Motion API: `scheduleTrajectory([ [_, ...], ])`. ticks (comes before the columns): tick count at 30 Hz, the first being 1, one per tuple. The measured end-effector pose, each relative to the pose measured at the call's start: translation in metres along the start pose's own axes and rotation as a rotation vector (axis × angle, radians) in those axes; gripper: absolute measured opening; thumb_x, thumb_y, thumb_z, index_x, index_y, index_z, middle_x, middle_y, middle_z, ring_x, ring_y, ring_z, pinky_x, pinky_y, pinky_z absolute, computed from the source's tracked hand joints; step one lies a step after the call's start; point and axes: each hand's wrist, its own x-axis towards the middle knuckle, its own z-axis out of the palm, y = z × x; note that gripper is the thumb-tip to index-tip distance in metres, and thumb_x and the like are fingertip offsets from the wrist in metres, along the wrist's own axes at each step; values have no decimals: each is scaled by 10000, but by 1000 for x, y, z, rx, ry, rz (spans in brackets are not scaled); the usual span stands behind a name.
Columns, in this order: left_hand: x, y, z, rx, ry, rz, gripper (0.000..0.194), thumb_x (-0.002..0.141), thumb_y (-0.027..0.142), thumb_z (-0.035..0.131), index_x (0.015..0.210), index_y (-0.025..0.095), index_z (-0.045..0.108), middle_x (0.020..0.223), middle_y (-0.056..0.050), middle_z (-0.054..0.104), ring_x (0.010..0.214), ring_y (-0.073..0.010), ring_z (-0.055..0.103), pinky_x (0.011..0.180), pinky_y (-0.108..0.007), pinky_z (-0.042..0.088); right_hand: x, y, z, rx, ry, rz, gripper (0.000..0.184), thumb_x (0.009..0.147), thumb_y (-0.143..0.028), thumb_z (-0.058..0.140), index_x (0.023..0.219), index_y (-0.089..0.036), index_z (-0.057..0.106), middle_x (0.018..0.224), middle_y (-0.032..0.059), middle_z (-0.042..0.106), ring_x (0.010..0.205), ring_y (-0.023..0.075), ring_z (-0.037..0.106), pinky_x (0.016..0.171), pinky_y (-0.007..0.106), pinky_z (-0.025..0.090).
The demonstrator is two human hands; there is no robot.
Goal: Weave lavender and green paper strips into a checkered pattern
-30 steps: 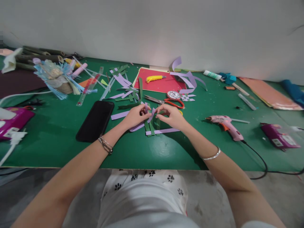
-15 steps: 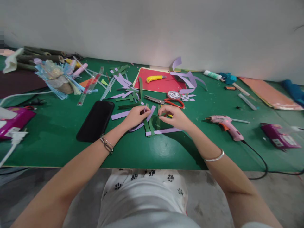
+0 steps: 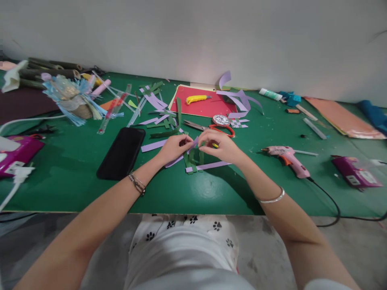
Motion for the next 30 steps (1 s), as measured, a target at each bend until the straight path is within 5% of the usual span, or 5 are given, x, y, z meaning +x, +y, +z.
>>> scheduleTrajectory([
  [8, -3, -2, -6, -58, 14, 3, 205, 758, 321, 473, 793, 149, 579, 685, 9, 584, 608, -125, 504, 599, -237, 401, 18, 16, 10, -78, 128, 45, 108, 716, -238, 551, 641, -172, 513, 731, 5, 503, 575, 84, 412, 525, 231, 354],
  [18, -7, -3, -9, -154, -6, 17, 181, 698, 340, 527, 709, 177, 448, 607, 46, 469, 538, -97, 444, 543, -231, 396, 36, 26, 21, -179, 94, 84, 166, 705, -168, 550, 557, -170, 474, 624, -23, 458, 582, 95, 432, 559, 233, 351],
  [24, -9, -5, -10, -239, -93, 62, 187, 667, 218, 494, 845, 178, 451, 748, 17, 538, 671, -116, 536, 679, -268, 453, 32, 37, 15, -363, 87, 99, 160, 756, -145, 479, 828, -154, 621, 810, 54, 595, 714, 150, 522, 693, 296, 412],
  [30, -8, -3, -9, -9, -127, 97, 102, 732, 211, 430, 761, 165, 516, 744, -10, 571, 663, -131, 533, 625, -257, 422, 15, 43, 0, -560, -6, 194, 323, 730, -189, 521, 1039, -138, 600, 1053, 129, 578, 997, 245, 495, 861, 394, 372],
])
